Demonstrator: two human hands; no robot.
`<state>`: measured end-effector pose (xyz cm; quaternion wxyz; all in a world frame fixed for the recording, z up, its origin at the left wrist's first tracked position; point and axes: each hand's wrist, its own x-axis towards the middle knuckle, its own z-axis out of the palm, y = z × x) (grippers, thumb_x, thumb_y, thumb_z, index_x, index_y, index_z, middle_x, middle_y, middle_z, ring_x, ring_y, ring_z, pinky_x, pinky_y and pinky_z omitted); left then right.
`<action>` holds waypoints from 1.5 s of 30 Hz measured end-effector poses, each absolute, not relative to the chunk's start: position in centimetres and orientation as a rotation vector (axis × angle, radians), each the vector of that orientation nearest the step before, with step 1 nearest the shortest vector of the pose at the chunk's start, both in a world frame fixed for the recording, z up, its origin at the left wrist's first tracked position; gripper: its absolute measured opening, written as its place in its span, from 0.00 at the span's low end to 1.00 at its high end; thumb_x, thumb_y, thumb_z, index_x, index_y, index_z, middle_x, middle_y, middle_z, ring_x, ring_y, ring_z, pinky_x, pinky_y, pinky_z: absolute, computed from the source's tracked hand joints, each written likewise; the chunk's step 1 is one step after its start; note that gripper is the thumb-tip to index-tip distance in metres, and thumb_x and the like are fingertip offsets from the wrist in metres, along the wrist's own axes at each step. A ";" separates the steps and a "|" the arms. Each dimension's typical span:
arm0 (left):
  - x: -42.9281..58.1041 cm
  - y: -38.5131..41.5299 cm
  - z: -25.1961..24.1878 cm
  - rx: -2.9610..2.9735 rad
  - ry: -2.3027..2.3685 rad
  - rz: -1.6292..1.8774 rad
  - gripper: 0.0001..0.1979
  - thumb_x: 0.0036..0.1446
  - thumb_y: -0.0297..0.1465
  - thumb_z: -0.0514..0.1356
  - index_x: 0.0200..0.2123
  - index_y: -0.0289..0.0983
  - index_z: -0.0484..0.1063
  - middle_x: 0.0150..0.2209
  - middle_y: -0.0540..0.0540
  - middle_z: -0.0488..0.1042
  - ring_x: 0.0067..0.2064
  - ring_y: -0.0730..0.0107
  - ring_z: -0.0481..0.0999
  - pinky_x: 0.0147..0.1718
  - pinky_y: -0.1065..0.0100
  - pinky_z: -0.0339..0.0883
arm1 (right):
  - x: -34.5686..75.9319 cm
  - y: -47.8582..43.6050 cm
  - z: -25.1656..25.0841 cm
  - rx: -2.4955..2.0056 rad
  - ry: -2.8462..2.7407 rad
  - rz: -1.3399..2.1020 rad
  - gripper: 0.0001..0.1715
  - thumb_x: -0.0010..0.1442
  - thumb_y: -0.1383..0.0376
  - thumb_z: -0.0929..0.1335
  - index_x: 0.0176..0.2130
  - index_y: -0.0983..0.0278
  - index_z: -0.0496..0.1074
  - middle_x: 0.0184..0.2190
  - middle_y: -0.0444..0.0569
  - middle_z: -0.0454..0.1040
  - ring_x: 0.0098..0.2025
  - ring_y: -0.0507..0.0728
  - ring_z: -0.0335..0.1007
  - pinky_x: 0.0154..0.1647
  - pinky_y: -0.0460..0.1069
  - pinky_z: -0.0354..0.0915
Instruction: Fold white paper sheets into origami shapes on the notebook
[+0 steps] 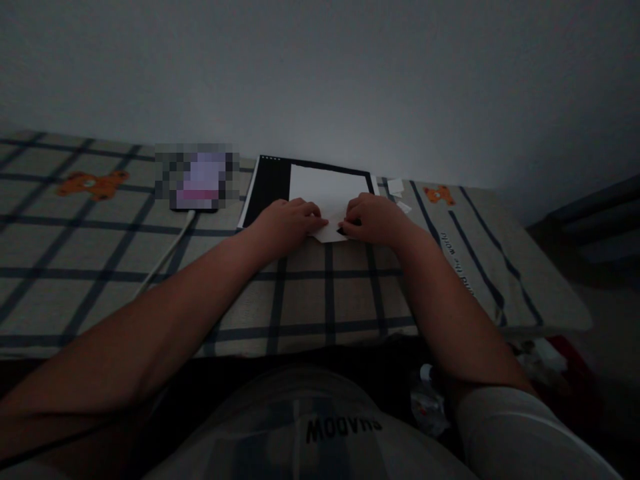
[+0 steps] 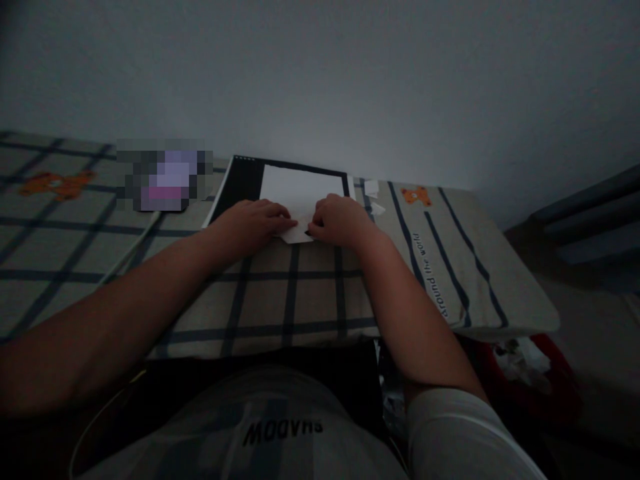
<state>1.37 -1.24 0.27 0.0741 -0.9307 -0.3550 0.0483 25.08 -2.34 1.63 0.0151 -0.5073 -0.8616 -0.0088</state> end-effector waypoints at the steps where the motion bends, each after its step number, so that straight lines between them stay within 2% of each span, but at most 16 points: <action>1: 1.4 -1.2 0.3 -2.794 -1.061 0.144 0.26 0.78 0.26 0.52 0.73 0.48 0.72 0.70 0.43 0.75 0.67 0.54 0.74 0.54 0.60 0.69 | 25.1 -2.3 1.6 -1.590 -2.668 -0.032 0.20 0.72 0.59 0.67 0.38 0.63 0.87 0.42 0.56 0.85 0.47 0.63 0.75 0.43 0.55 0.63; 6: 1.3 -1.0 0.1 -2.816 -1.060 0.115 0.26 0.78 0.26 0.53 0.73 0.46 0.72 0.69 0.43 0.76 0.66 0.56 0.75 0.55 0.61 0.70 | 25.3 -2.2 1.7 -1.631 -2.681 -0.059 0.19 0.71 0.59 0.68 0.36 0.64 0.86 0.40 0.57 0.85 0.43 0.63 0.74 0.41 0.56 0.62; 12: 1.2 -0.7 -0.4 -2.812 -1.020 0.095 0.26 0.77 0.26 0.53 0.73 0.47 0.72 0.68 0.42 0.76 0.66 0.55 0.75 0.55 0.61 0.70 | 26.0 -1.9 1.7 -1.532 -2.750 0.006 0.19 0.72 0.61 0.67 0.36 0.65 0.85 0.39 0.56 0.84 0.42 0.61 0.74 0.44 0.55 0.64; 17: 1.0 -0.6 -0.6 -2.808 -1.013 0.100 0.26 0.77 0.27 0.54 0.73 0.48 0.72 0.68 0.41 0.76 0.66 0.52 0.74 0.57 0.58 0.70 | 25.8 -1.9 1.4 -1.462 -2.721 -0.021 0.19 0.73 0.63 0.65 0.40 0.66 0.86 0.43 0.58 0.84 0.47 0.63 0.76 0.47 0.56 0.65; 21: 1.1 -0.7 -0.3 -2.826 -1.020 0.096 0.26 0.77 0.27 0.54 0.73 0.48 0.72 0.68 0.41 0.76 0.66 0.51 0.74 0.57 0.57 0.70 | 25.4 -2.1 1.3 -1.411 -2.726 0.063 0.20 0.74 0.62 0.66 0.42 0.65 0.87 0.43 0.57 0.84 0.47 0.62 0.75 0.47 0.55 0.64; 26: 1.1 -0.7 -0.3 -2.836 -1.024 0.067 0.26 0.77 0.27 0.55 0.72 0.49 0.73 0.68 0.42 0.76 0.66 0.52 0.75 0.57 0.58 0.70 | 25.2 -1.9 0.8 -1.262 -2.718 0.215 0.18 0.74 0.63 0.67 0.51 0.63 0.87 0.45 0.55 0.84 0.48 0.61 0.76 0.50 0.54 0.65; 31: 0.8 -0.2 -0.7 -2.849 -0.975 0.024 0.25 0.77 0.28 0.54 0.71 0.47 0.74 0.67 0.42 0.77 0.65 0.54 0.75 0.57 0.58 0.70 | 25.3 -1.7 0.5 -1.221 -2.709 0.310 0.17 0.73 0.65 0.67 0.47 0.62 0.88 0.44 0.54 0.84 0.45 0.59 0.75 0.49 0.53 0.65; 37: 0.7 0.0 -0.9 -2.861 -1.001 -0.028 0.25 0.76 0.29 0.55 0.70 0.50 0.75 0.65 0.44 0.79 0.64 0.54 0.76 0.58 0.58 0.70 | 25.3 -1.9 0.9 -1.225 -2.674 0.332 0.20 0.70 0.69 0.67 0.52 0.62 0.87 0.46 0.55 0.83 0.48 0.60 0.77 0.51 0.53 0.67; 45: 0.5 0.3 -1.1 -2.889 -1.026 -0.064 0.24 0.74 0.29 0.55 0.67 0.49 0.78 0.65 0.44 0.79 0.63 0.54 0.76 0.58 0.58 0.70 | 25.6 -1.8 0.8 -1.169 -2.664 0.515 0.21 0.65 0.72 0.67 0.47 0.61 0.88 0.47 0.54 0.83 0.47 0.59 0.78 0.54 0.53 0.69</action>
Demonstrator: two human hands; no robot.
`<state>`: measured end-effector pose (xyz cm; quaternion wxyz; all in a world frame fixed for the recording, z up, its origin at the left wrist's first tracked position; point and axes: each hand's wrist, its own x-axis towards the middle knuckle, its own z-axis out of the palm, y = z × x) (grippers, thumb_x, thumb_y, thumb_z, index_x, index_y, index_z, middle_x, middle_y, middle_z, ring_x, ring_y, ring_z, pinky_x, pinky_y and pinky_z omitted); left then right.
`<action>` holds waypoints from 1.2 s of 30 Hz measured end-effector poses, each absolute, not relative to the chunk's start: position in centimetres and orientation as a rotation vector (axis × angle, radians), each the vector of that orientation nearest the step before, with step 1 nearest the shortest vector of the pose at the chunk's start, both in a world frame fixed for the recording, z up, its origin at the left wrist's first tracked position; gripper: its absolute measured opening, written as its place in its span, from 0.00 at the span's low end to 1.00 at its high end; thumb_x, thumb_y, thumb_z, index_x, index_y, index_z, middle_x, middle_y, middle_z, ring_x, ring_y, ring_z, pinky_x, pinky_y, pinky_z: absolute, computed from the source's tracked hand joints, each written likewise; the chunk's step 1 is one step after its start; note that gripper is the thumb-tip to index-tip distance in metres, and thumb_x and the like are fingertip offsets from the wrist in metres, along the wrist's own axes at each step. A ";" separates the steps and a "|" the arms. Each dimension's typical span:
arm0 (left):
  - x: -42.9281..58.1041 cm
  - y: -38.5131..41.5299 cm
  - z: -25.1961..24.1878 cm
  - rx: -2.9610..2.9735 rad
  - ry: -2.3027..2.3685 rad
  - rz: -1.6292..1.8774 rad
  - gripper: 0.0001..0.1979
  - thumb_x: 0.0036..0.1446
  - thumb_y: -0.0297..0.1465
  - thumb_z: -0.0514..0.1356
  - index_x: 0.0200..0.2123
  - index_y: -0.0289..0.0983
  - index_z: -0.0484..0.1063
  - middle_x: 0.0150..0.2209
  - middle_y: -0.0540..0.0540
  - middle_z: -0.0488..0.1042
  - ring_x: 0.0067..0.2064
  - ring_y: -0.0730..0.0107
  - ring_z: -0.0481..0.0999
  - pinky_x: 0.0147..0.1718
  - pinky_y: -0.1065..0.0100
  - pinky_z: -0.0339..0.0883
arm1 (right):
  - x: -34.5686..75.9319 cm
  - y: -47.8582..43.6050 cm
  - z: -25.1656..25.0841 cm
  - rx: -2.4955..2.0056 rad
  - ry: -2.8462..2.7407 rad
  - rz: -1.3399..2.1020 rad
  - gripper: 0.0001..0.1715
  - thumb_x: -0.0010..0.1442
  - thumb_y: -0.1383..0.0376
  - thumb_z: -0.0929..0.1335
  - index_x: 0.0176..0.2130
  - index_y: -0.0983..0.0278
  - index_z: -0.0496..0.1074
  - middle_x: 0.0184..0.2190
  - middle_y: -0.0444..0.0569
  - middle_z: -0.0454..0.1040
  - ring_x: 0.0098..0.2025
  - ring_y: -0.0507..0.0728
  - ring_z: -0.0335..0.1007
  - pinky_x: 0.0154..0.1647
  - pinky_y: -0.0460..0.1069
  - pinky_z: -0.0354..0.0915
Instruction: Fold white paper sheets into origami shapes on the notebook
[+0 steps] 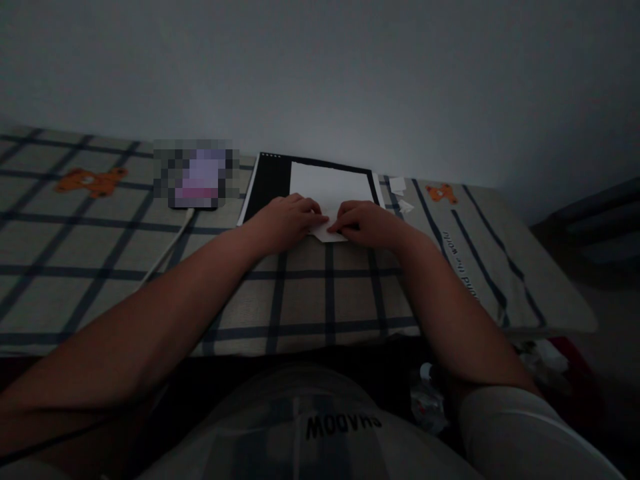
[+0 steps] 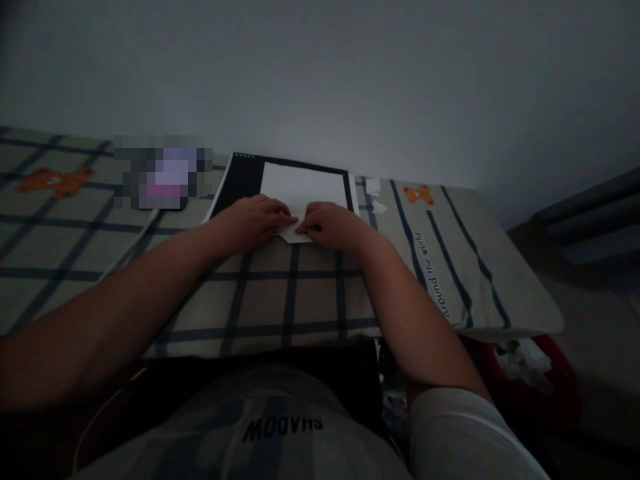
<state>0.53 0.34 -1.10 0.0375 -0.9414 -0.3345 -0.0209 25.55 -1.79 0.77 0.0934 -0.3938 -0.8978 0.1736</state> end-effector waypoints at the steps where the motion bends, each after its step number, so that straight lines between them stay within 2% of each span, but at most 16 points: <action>1: 0.5 0.4 -1.1 -2.892 -1.023 -0.065 0.24 0.75 0.29 0.55 0.67 0.48 0.78 0.65 0.44 0.79 0.62 0.54 0.76 0.59 0.58 0.70 | 25.6 -1.8 0.8 -1.172 -2.660 0.531 0.20 0.65 0.72 0.68 0.45 0.61 0.89 0.47 0.54 0.83 0.46 0.58 0.78 0.54 0.53 0.69; 7: 0.3 0.9 -1.3 -2.973 -1.007 -0.202 0.21 0.76 0.32 0.52 0.61 0.43 0.83 0.61 0.44 0.83 0.61 0.57 0.79 0.62 0.58 0.71 | 25.9 -1.9 1.1 -1.192 -2.663 0.623 0.13 0.61 0.70 0.69 0.34 0.63 0.85 0.38 0.51 0.81 0.39 0.56 0.75 0.48 0.52 0.69; 14: 0.0 0.7 -0.5 -3.063 -1.016 -0.268 0.21 0.76 0.38 0.54 0.55 0.39 0.86 0.59 0.43 0.84 0.59 0.56 0.82 0.60 0.60 0.73 | 25.9 -2.0 1.4 -1.203 -2.576 0.481 0.14 0.60 0.69 0.66 0.30 0.63 0.81 0.35 0.51 0.79 0.39 0.57 0.73 0.46 0.53 0.67; 17: -0.2 0.6 -0.4 -3.077 -1.008 -0.298 0.21 0.76 0.39 0.54 0.55 0.40 0.86 0.60 0.43 0.84 0.59 0.57 0.82 0.58 0.61 0.73 | 26.0 -2.0 1.4 -1.218 -2.513 0.389 0.15 0.62 0.70 0.65 0.35 0.62 0.82 0.38 0.53 0.81 0.42 0.60 0.75 0.48 0.55 0.68; 22: -0.5 0.7 -0.6 -3.064 -1.013 -0.339 0.17 0.73 0.37 0.58 0.52 0.42 0.87 0.61 0.45 0.84 0.58 0.58 0.82 0.56 0.62 0.73 | 26.7 -1.1 0.2 -1.283 -2.451 0.179 0.22 0.66 0.68 0.67 0.54 0.64 0.84 0.51 0.59 0.81 0.54 0.67 0.75 0.60 0.61 0.68; 24: -0.5 0.8 -0.5 -3.049 -1.014 -0.366 0.15 0.71 0.35 0.60 0.50 0.42 0.87 0.59 0.45 0.84 0.58 0.57 0.82 0.56 0.60 0.73 | 27.0 -0.7 -0.3 -1.333 -2.471 0.151 0.22 0.69 0.65 0.68 0.58 0.64 0.83 0.53 0.61 0.81 0.57 0.68 0.74 0.62 0.62 0.67; 29: -0.6 0.9 -0.2 -3.056 -1.014 -0.371 0.14 0.70 0.36 0.61 0.45 0.41 0.88 0.52 0.43 0.87 0.52 0.57 0.83 0.53 0.59 0.74 | 27.2 -0.4 -0.7 -1.386 -2.534 0.166 0.16 0.71 0.60 0.70 0.50 0.63 0.85 0.51 0.59 0.81 0.57 0.67 0.74 0.63 0.61 0.67; 33: -0.6 0.8 -0.1 -3.043 -1.000 -0.331 0.16 0.71 0.37 0.59 0.44 0.39 0.88 0.51 0.43 0.87 0.50 0.57 0.83 0.52 0.59 0.74 | 27.0 -0.2 -0.8 -1.379 -2.535 0.190 0.09 0.69 0.61 0.71 0.44 0.61 0.82 0.48 0.57 0.81 0.56 0.67 0.73 0.63 0.61 0.65; 36: -0.5 0.6 -0.1 -2.975 -1.051 -0.365 0.16 0.72 0.38 0.59 0.45 0.39 0.87 0.52 0.42 0.86 0.52 0.55 0.83 0.51 0.57 0.74 | 26.9 -0.1 -0.9 -1.376 -2.491 0.237 0.05 0.67 0.63 0.71 0.41 0.60 0.79 0.46 0.56 0.80 0.53 0.65 0.72 0.59 0.59 0.66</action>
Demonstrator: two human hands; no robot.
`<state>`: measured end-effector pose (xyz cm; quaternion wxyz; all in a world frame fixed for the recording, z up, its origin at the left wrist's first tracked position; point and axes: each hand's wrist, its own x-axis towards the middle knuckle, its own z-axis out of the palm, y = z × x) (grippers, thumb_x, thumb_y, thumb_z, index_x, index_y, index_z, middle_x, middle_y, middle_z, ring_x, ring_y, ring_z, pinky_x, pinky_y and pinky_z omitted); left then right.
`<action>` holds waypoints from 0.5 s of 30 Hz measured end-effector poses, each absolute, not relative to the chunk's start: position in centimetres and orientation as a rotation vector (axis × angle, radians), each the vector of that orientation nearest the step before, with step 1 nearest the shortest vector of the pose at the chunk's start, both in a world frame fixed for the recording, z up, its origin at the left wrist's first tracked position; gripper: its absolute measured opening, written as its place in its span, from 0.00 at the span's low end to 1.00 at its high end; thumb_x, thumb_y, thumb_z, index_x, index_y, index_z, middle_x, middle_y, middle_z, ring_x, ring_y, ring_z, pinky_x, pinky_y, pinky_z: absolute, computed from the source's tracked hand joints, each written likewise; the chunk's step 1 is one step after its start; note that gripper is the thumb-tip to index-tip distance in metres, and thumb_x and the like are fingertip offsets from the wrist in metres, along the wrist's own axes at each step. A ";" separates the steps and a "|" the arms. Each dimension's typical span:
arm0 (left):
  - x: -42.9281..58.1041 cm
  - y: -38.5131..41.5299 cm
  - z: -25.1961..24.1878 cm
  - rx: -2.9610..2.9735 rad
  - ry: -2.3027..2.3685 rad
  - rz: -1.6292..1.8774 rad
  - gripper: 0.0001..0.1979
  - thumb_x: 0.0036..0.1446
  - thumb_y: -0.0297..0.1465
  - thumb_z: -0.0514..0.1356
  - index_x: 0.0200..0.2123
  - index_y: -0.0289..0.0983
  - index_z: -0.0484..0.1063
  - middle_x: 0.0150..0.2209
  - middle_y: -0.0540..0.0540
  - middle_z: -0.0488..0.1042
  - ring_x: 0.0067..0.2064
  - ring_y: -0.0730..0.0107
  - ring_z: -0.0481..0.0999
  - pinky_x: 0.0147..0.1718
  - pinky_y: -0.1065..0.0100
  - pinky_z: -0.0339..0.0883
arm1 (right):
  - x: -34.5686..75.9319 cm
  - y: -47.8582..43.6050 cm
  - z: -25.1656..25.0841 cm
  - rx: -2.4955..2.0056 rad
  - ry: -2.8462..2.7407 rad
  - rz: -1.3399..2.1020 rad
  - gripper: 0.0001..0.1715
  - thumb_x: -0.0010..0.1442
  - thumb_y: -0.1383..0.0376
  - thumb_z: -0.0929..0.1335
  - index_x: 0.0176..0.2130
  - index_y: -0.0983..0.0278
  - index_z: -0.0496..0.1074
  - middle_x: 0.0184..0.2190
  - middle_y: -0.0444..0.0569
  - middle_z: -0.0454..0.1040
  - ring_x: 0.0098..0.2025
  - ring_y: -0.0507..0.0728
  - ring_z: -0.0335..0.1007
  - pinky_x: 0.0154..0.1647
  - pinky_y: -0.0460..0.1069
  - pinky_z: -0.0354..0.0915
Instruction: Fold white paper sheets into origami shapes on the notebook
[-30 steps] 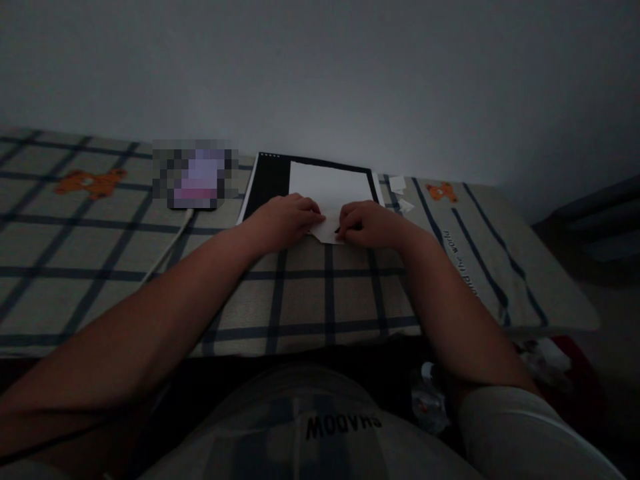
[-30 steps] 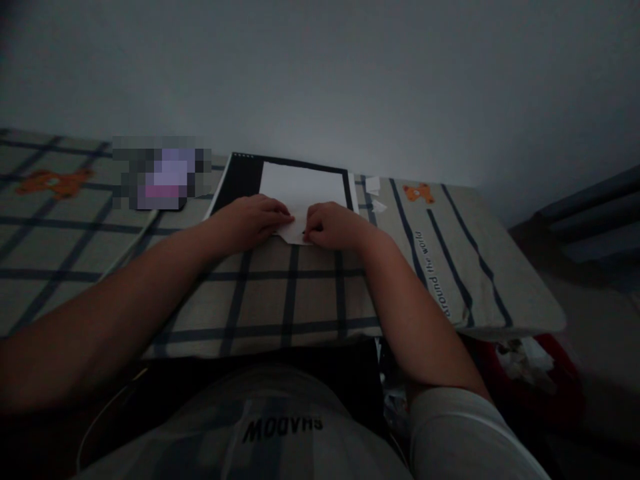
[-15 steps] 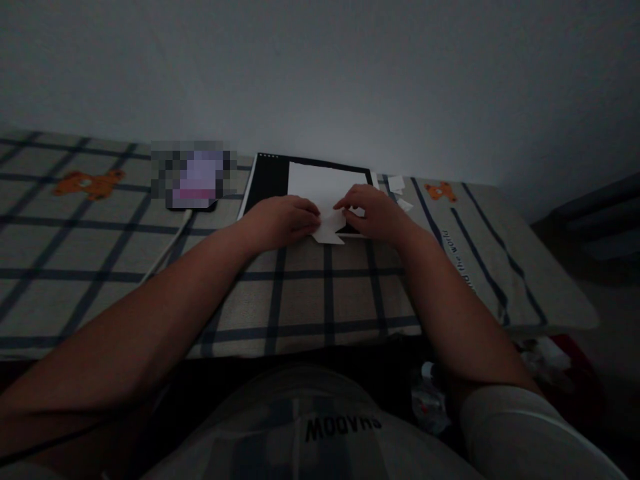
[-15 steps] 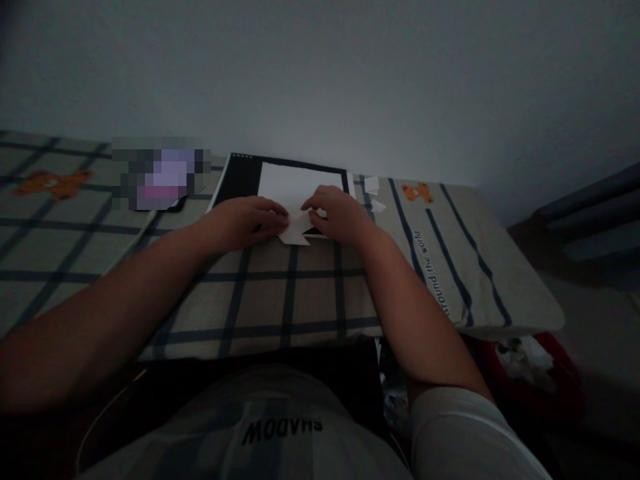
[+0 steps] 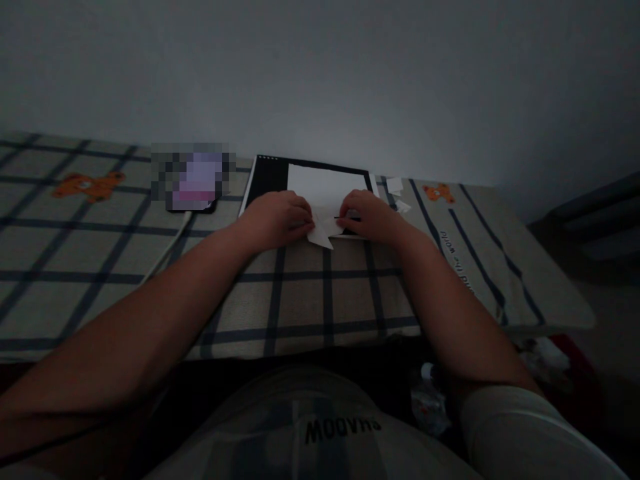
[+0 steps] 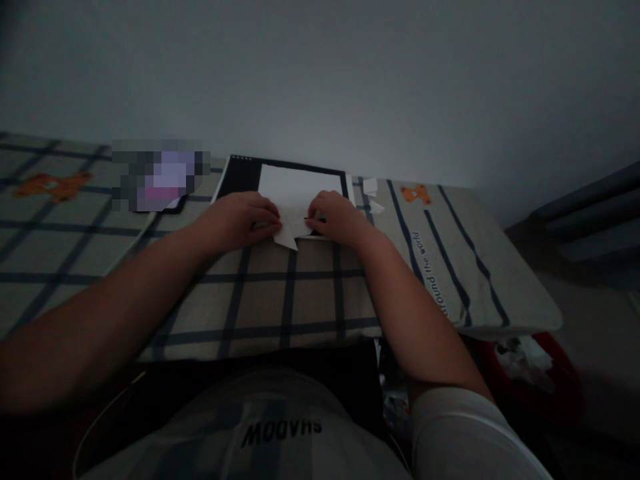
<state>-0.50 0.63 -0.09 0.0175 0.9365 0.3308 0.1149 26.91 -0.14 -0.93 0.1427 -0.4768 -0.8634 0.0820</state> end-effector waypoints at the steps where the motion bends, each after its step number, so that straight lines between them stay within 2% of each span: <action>1: -0.5 0.6 -0.1 2.902 1.087 0.399 0.16 0.72 0.38 0.59 0.46 0.39 0.87 0.52 0.42 0.86 0.53 0.54 0.82 0.51 0.56 0.74 | 26.9 -0.2 -0.9 -1.376 -2.465 0.251 0.05 0.67 0.63 0.71 0.41 0.61 0.79 0.46 0.55 0.80 0.51 0.64 0.72 0.57 0.58 0.66; 5: -0.7 0.4 -0.1 2.721 1.431 0.645 0.18 0.73 0.41 0.60 0.56 0.42 0.85 0.57 0.41 0.84 0.60 0.51 0.80 0.54 0.56 0.73 | 26.7 -0.6 -0.3 -1.380 -2.369 0.292 0.07 0.67 0.62 0.70 0.41 0.61 0.78 0.43 0.54 0.81 0.45 0.62 0.72 0.50 0.57 0.65; 8: -0.9 0.5 -0.1 2.539 1.573 0.691 0.24 0.73 0.44 0.61 0.65 0.40 0.79 0.61 0.39 0.82 0.61 0.50 0.79 0.57 0.55 0.73 | 26.5 -0.8 0.3 -1.368 -2.329 0.277 0.08 0.67 0.61 0.69 0.41 0.60 0.78 0.44 0.54 0.81 0.45 0.63 0.72 0.49 0.57 0.65; 11: -0.9 0.9 -0.6 2.418 1.494 0.710 0.30 0.71 0.45 0.64 0.70 0.39 0.74 0.57 0.39 0.84 0.56 0.53 0.82 0.56 0.56 0.74 | 26.5 -1.0 0.6 -1.343 -2.293 0.238 0.07 0.68 0.62 0.68 0.41 0.60 0.78 0.43 0.54 0.81 0.46 0.63 0.73 0.50 0.58 0.66; 15: -0.4 1.4 -1.6 2.244 1.309 0.848 0.30 0.65 0.41 0.69 0.67 0.38 0.76 0.49 0.44 0.86 0.46 0.61 0.83 0.50 0.60 0.77 | 26.4 -1.1 0.5 -1.324 -2.198 0.221 0.09 0.68 0.62 0.69 0.45 0.60 0.79 0.44 0.53 0.81 0.44 0.62 0.74 0.49 0.57 0.67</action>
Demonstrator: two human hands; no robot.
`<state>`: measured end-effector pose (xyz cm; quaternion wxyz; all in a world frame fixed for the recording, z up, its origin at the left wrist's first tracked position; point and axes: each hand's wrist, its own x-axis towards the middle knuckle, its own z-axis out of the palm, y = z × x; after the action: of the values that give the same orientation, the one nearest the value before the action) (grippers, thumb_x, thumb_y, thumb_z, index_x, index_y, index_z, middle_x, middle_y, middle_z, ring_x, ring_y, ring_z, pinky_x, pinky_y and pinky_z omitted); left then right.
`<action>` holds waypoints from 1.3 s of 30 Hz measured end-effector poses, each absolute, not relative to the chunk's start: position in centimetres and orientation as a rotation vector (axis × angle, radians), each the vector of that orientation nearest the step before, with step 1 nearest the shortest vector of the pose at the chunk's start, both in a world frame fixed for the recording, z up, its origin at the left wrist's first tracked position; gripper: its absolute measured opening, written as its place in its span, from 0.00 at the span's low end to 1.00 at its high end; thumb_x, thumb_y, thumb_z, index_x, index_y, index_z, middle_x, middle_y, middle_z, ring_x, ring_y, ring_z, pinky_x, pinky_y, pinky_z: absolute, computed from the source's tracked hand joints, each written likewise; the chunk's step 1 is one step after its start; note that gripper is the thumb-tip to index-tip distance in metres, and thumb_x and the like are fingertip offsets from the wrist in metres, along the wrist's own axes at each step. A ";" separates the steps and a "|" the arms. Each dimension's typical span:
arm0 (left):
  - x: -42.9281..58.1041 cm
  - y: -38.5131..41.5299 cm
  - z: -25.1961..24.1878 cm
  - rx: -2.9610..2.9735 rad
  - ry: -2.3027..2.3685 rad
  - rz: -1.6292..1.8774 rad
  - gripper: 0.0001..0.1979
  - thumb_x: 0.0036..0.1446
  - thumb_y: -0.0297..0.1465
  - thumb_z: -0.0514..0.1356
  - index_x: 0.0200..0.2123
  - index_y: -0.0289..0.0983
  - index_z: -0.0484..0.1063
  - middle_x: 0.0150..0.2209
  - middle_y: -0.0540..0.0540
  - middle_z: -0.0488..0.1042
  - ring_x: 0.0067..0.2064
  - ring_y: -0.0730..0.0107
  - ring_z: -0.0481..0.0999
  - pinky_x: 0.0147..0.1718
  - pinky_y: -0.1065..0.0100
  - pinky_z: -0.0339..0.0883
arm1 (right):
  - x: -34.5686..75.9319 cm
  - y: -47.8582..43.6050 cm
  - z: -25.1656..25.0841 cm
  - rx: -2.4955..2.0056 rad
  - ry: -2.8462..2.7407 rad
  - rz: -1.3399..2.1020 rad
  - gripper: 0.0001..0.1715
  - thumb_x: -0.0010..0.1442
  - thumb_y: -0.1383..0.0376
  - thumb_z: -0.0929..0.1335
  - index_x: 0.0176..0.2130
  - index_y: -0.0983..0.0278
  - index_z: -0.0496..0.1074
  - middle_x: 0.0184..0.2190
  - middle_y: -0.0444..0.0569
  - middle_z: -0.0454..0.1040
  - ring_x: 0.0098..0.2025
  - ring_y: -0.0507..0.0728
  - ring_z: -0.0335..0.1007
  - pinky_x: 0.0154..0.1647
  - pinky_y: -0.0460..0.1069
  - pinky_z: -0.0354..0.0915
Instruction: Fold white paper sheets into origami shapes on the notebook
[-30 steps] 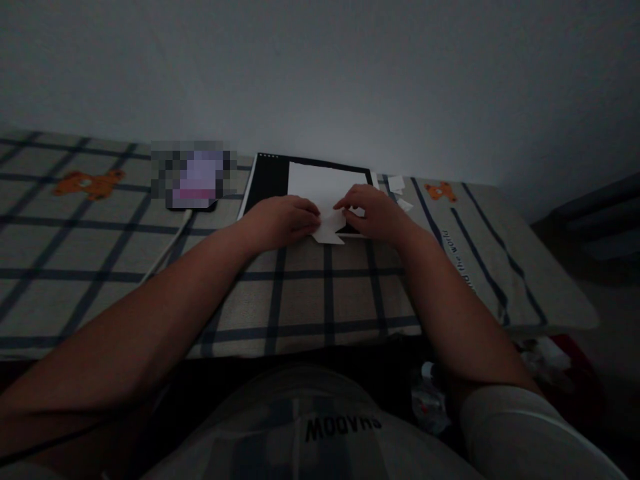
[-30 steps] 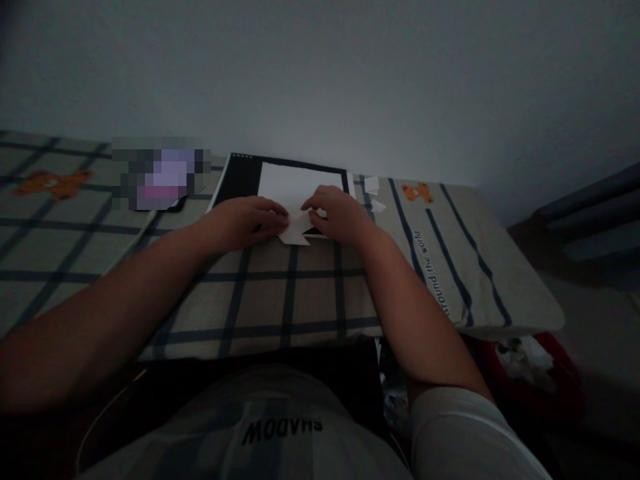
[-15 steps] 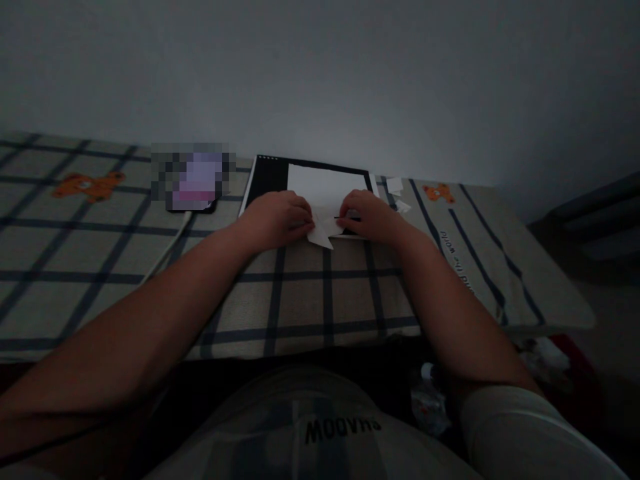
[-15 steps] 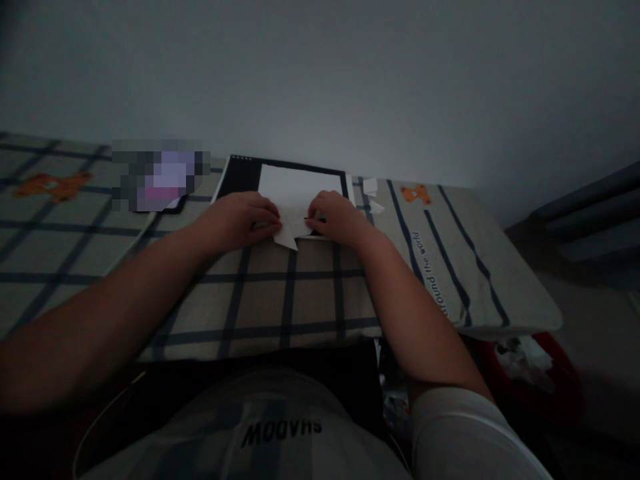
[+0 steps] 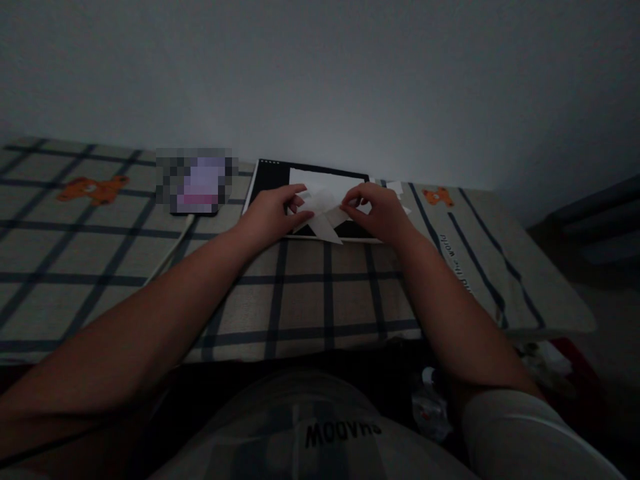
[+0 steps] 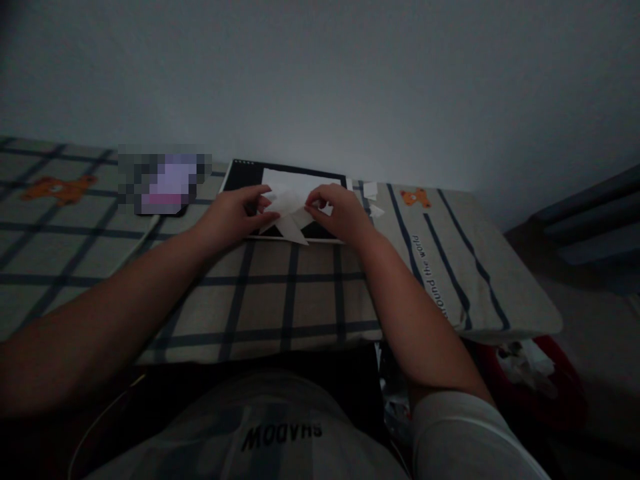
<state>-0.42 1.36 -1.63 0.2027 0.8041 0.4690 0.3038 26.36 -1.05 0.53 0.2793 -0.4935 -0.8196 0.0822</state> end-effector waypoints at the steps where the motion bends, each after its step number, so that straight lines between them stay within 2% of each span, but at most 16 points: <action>1: -0.2 1.4 -1.8 2.194 1.273 0.872 0.28 0.64 0.40 0.69 0.66 0.38 0.78 0.47 0.45 0.86 0.45 0.62 0.83 0.48 0.61 0.77 | 26.3 -1.0 0.4 -1.330 -2.152 0.230 0.12 0.68 0.62 0.69 0.49 0.59 0.79 0.44 0.52 0.81 0.44 0.61 0.74 0.48 0.57 0.68; 4: 0.3 1.4 -2.2 2.013 1.176 0.934 0.22 0.65 0.39 0.68 0.59 0.38 0.82 0.47 0.44 0.87 0.46 0.60 0.84 0.48 0.60 0.79 | 26.2 -0.5 -0.1 -1.371 -1.985 0.308 0.25 0.69 0.58 0.70 0.63 0.58 0.74 0.46 0.52 0.81 0.42 0.60 0.74 0.45 0.56 0.69; 6: 0.6 1.2 -2.1 1.866 1.104 0.968 0.18 0.66 0.39 0.68 0.55 0.37 0.84 0.50 0.41 0.87 0.48 0.58 0.85 0.50 0.57 0.80 | 26.2 -0.1 -0.4 -1.382 -1.888 0.415 0.28 0.69 0.55 0.71 0.66 0.58 0.73 0.44 0.52 0.81 0.41 0.59 0.74 0.43 0.54 0.69; 7: 0.7 1.0 -2.0 1.790 1.069 0.980 0.17 0.66 0.39 0.68 0.53 0.37 0.84 0.51 0.40 0.87 0.49 0.57 0.86 0.51 0.56 0.80 | 26.1 0.1 -0.5 -1.374 -1.847 0.484 0.27 0.69 0.54 0.71 0.63 0.59 0.75 0.42 0.51 0.80 0.40 0.59 0.73 0.41 0.54 0.69; 9: 0.8 0.8 -1.8 1.648 1.010 0.986 0.16 0.64 0.40 0.69 0.49 0.37 0.85 0.51 0.40 0.88 0.50 0.55 0.86 0.52 0.55 0.81 | 26.1 0.3 -0.7 -1.330 -1.793 0.650 0.19 0.67 0.51 0.72 0.50 0.61 0.79 0.37 0.49 0.79 0.37 0.57 0.72 0.40 0.53 0.68; 10: 0.9 0.6 -1.8 1.585 0.990 0.997 0.16 0.62 0.41 0.71 0.47 0.37 0.85 0.50 0.40 0.88 0.50 0.55 0.86 0.51 0.55 0.81 | 26.0 0.3 -0.8 -1.300 -1.772 0.719 0.17 0.67 0.50 0.72 0.42 0.61 0.79 0.35 0.48 0.78 0.36 0.56 0.71 0.39 0.53 0.67; 12: 1.0 0.4 -1.7 1.480 0.964 1.032 0.16 0.56 0.42 0.74 0.43 0.38 0.86 0.46 0.42 0.88 0.48 0.55 0.86 0.50 0.56 0.81 | 25.8 0.3 -0.9 -1.248 -1.718 0.817 0.19 0.66 0.49 0.72 0.32 0.60 0.75 0.29 0.46 0.76 0.32 0.54 0.68 0.38 0.52 0.66; 15: 1.3 0.3 -1.8 1.361 0.975 1.092 0.17 0.49 0.42 0.78 0.37 0.38 0.85 0.41 0.43 0.88 0.45 0.56 0.86 0.46 0.59 0.81 | 25.2 0.1 -1.2 -1.225 -1.624 0.893 0.21 0.63 0.50 0.73 0.27 0.59 0.70 0.26 0.43 0.73 0.29 0.52 0.65 0.35 0.51 0.63; 18: 1.6 0.2 -2.1 1.308 1.051 1.125 0.17 0.46 0.43 0.78 0.32 0.38 0.83 0.36 0.45 0.86 0.39 0.59 0.84 0.39 0.63 0.79 | 24.7 0.0 -1.4 -1.197 -1.593 0.933 0.23 0.61 0.49 0.75 0.25 0.59 0.67 0.24 0.41 0.72 0.29 0.51 0.64 0.35 0.50 0.62; 23: 1.8 0.2 -2.4 1.326 1.107 1.110 0.20 0.44 0.45 0.79 0.33 0.37 0.85 0.35 0.44 0.86 0.35 0.60 0.83 0.32 0.66 0.76 | 24.1 -0.3 -1.2 -1.123 -1.621 0.956 0.24 0.58 0.46 0.75 0.25 0.59 0.71 0.25 0.42 0.72 0.31 0.53 0.65 0.39 0.52 0.64; 30: 1.6 0.1 -2.4 1.329 1.061 1.066 0.21 0.45 0.46 0.79 0.36 0.35 0.87 0.38 0.40 0.88 0.36 0.58 0.84 0.36 0.62 0.78 | 24.1 -0.2 -1.5 -1.130 -1.591 1.008 0.26 0.61 0.43 0.72 0.26 0.59 0.76 0.26 0.46 0.75 0.32 0.54 0.67 0.38 0.53 0.64; 36: 1.6 0.4 -2.7 1.375 1.035 1.108 0.21 0.49 0.47 0.77 0.37 0.36 0.85 0.37 0.43 0.86 0.36 0.61 0.81 0.35 0.64 0.74 | 24.4 0.1 -1.6 -1.199 -1.677 0.889 0.26 0.65 0.45 0.70 0.26 0.60 0.77 0.26 0.46 0.75 0.30 0.54 0.66 0.37 0.53 0.62; 39: 1.7 1.1 -3.0 1.388 1.043 1.237 0.17 0.51 0.42 0.75 0.38 0.37 0.79 0.38 0.46 0.83 0.37 0.64 0.79 0.37 0.65 0.72 | 24.5 0.3 -1.6 -1.214 -1.662 0.826 0.26 0.65 0.44 0.69 0.26 0.60 0.76 0.24 0.44 0.72 0.28 0.53 0.65 0.38 0.53 0.62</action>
<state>1.66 1.12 -3.02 0.4836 0.5699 0.4281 0.5079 24.50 0.30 -1.57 0.4456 -0.4901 -0.6709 0.3332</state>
